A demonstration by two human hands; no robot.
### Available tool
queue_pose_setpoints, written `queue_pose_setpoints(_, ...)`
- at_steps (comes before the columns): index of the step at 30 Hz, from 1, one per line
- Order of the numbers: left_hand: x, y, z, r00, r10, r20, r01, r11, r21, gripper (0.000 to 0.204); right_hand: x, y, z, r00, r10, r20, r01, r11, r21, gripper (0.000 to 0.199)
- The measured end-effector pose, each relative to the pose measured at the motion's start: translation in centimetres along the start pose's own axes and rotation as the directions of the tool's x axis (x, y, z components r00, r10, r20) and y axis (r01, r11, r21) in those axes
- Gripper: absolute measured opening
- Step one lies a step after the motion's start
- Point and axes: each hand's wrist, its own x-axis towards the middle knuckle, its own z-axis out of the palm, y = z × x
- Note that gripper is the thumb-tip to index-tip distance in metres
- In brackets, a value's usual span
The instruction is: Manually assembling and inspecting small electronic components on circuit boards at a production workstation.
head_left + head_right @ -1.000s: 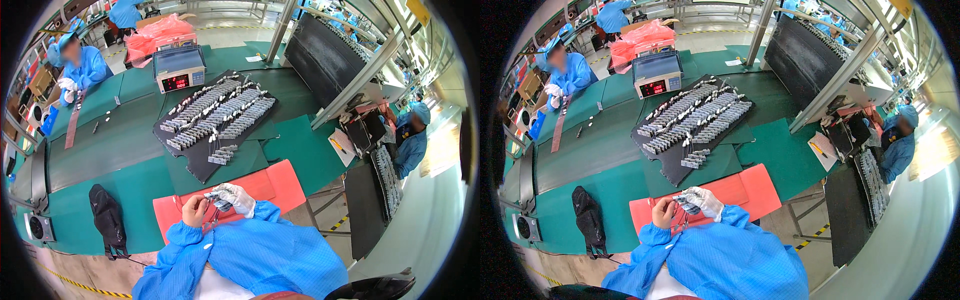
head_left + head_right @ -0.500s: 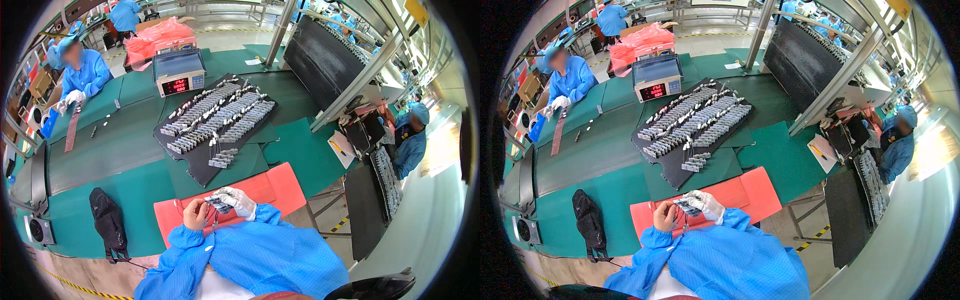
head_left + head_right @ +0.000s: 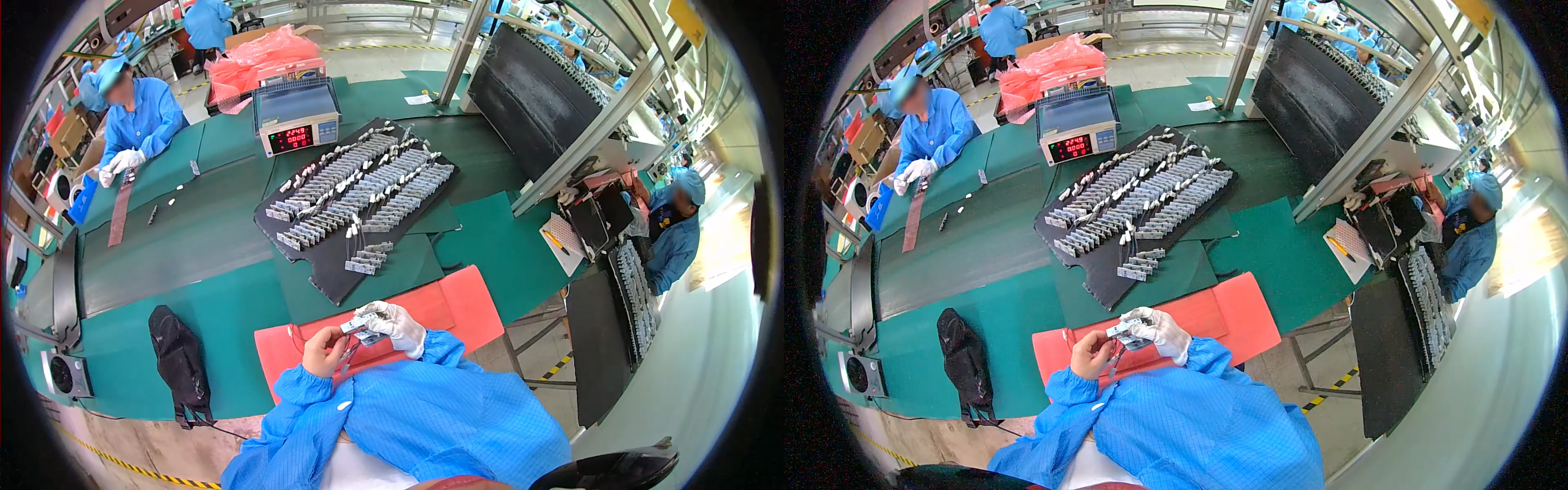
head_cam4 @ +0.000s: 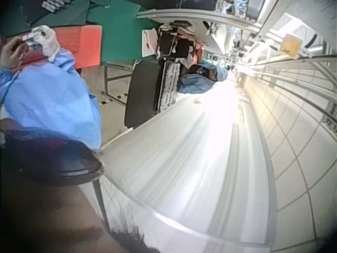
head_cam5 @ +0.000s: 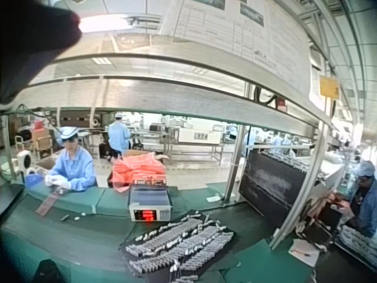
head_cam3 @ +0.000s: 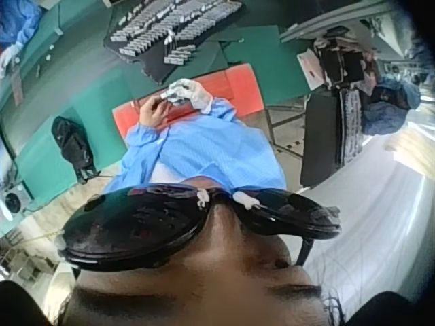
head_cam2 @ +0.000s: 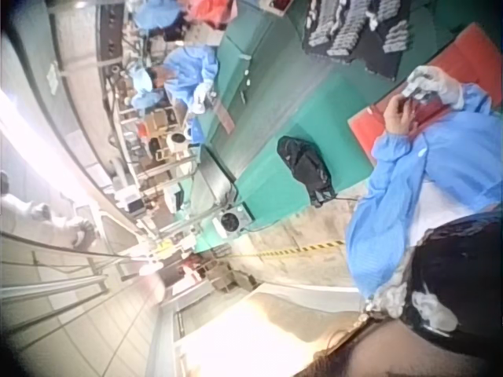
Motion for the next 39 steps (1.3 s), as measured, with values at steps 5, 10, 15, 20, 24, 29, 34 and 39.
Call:
queue_pose_setpoints(5,-0.1,0.1,0.3,0.998,0.060,-0.022,-0.057,0.990,0.128,0.013,0.2,0.0,0.0,1.000,-0.003,0.011,0.003,1.000,-0.018,0.030)
queue_pose_setpoints(10,0.1,-0.9,0.6,0.997,0.050,-0.065,-0.043,0.994,0.099,0.013,0.3,0.6,-0.1,0.999,0.037,-0.032,-0.040,0.995,-0.089,0.032)
queue_pose_setpoints(15,0.3,0.2,0.4,0.972,0.218,-0.086,-0.189,0.946,0.264,0.015,0.5,1.2,0.1,0.997,0.070,-0.035,-0.073,0.994,-0.081,0.032)
queue_pose_setpoints(20,0.4,0.3,0.3,0.942,0.332,-0.058,-0.298,0.900,0.319,0.019,0.0,1.0,0.8,0.994,0.038,-0.102,-0.041,0.999,-0.025,0.027)
queue_pose_setpoints(24,0.7,0.6,0.4,0.936,0.338,-0.100,-0.296,0.907,0.299,0.021,0.3,0.8,0.5,0.997,-0.015,-0.075,0.018,0.999,0.037,0.026)
queue_pose_setpoints(29,1.7,2.6,0.7,0.954,0.298,-0.041,-0.277,0.923,0.268,0.018,0.3,0.3,-0.3,0.990,-0.087,-0.113,0.082,0.995,-0.050,0.028)
queue_pose_setpoints(34,2.0,0.4,1.7,0.935,0.352,-0.036,-0.335,0.914,0.227,0.013,0.0,0.6,-0.2,0.973,-0.088,-0.213,0.072,0.994,-0.081,0.037)
queue_pose_setpoints(39,1.3,-2.6,1.9,0.988,0.147,0.038,-0.151,0.965,0.212,0.013,-0.5,0.6,0.1,0.956,-0.113,-0.269,0.106,0.994,-0.039,0.032)
